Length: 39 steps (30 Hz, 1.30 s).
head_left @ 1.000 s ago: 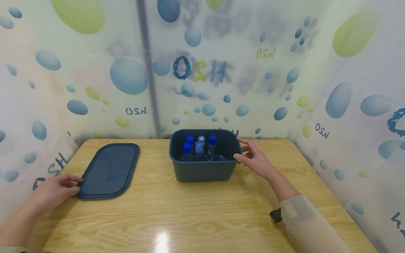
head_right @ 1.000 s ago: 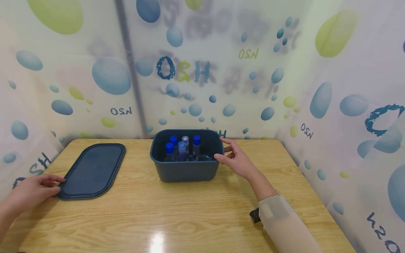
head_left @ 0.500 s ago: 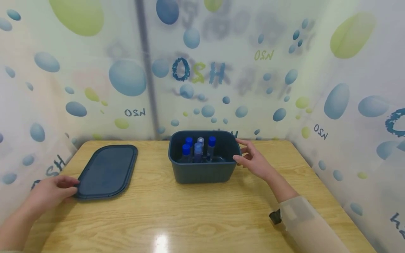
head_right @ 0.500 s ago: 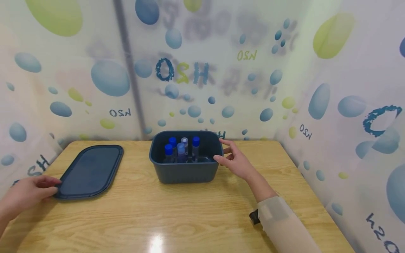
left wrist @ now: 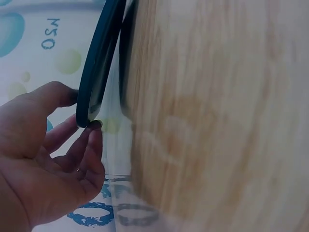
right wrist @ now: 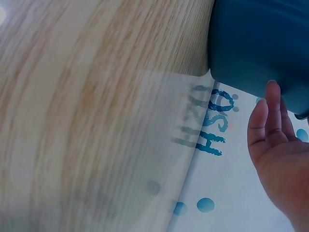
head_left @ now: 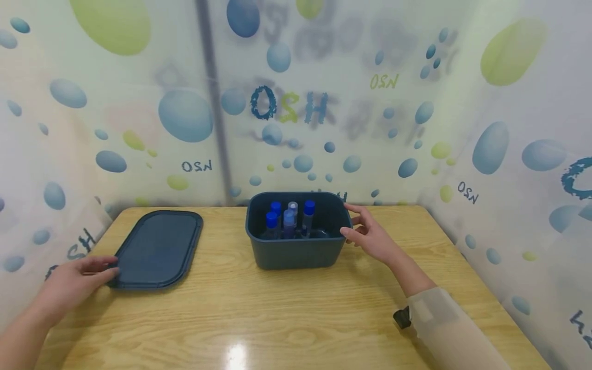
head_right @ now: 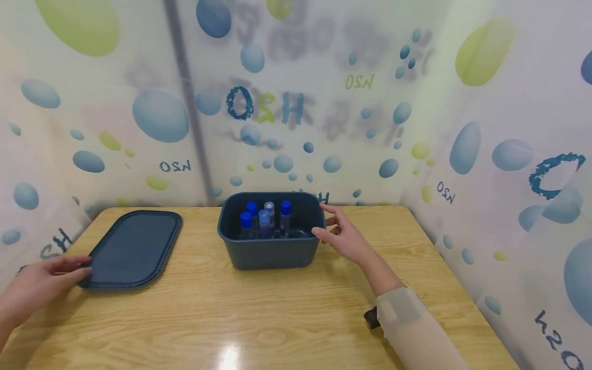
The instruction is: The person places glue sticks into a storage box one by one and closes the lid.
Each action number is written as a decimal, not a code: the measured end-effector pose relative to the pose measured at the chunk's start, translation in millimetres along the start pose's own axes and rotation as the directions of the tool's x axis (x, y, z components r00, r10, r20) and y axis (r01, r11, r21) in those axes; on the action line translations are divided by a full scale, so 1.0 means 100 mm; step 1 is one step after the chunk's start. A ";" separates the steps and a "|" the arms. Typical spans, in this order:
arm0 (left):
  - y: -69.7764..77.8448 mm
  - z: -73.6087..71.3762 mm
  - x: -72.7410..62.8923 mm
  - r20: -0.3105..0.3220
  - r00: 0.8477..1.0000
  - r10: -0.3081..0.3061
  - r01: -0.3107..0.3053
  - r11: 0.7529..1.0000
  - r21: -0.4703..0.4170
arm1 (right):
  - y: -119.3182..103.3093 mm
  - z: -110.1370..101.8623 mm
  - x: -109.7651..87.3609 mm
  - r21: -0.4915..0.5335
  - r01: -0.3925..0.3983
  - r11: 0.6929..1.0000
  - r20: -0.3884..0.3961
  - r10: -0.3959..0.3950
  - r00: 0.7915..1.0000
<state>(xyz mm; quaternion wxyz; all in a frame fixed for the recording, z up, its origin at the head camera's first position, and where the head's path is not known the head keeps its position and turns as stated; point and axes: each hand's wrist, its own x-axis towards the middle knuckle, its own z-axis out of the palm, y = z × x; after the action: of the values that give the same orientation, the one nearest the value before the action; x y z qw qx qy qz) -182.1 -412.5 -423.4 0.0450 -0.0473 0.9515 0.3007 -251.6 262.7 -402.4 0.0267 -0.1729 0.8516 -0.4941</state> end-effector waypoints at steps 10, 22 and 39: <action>0.08 0.01 -0.04 0.046 0.999 -0.025 0.032 0.985 -0.171 | -0.01 0.02 -0.01 0.007 0.004 1.000 0.001 -0.005 1.000; 0.22 0.00 -0.10 0.013 1.000 0.011 -0.007 0.956 -0.292 | -0.02 0.03 -0.02 0.006 0.004 1.000 0.000 -0.004 1.000; 0.52 0.04 -0.17 -0.161 0.980 0.118 -0.166 0.929 -0.330 | 0.00 0.03 -0.02 0.016 -0.005 1.000 -0.005 0.005 1.000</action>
<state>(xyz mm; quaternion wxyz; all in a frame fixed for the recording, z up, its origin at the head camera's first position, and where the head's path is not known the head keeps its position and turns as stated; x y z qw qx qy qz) -171.1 -366.6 -395.5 -0.0519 -0.0062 0.8866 0.4596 -249.4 260.6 -404.5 0.0271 -0.1693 0.8481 -0.5013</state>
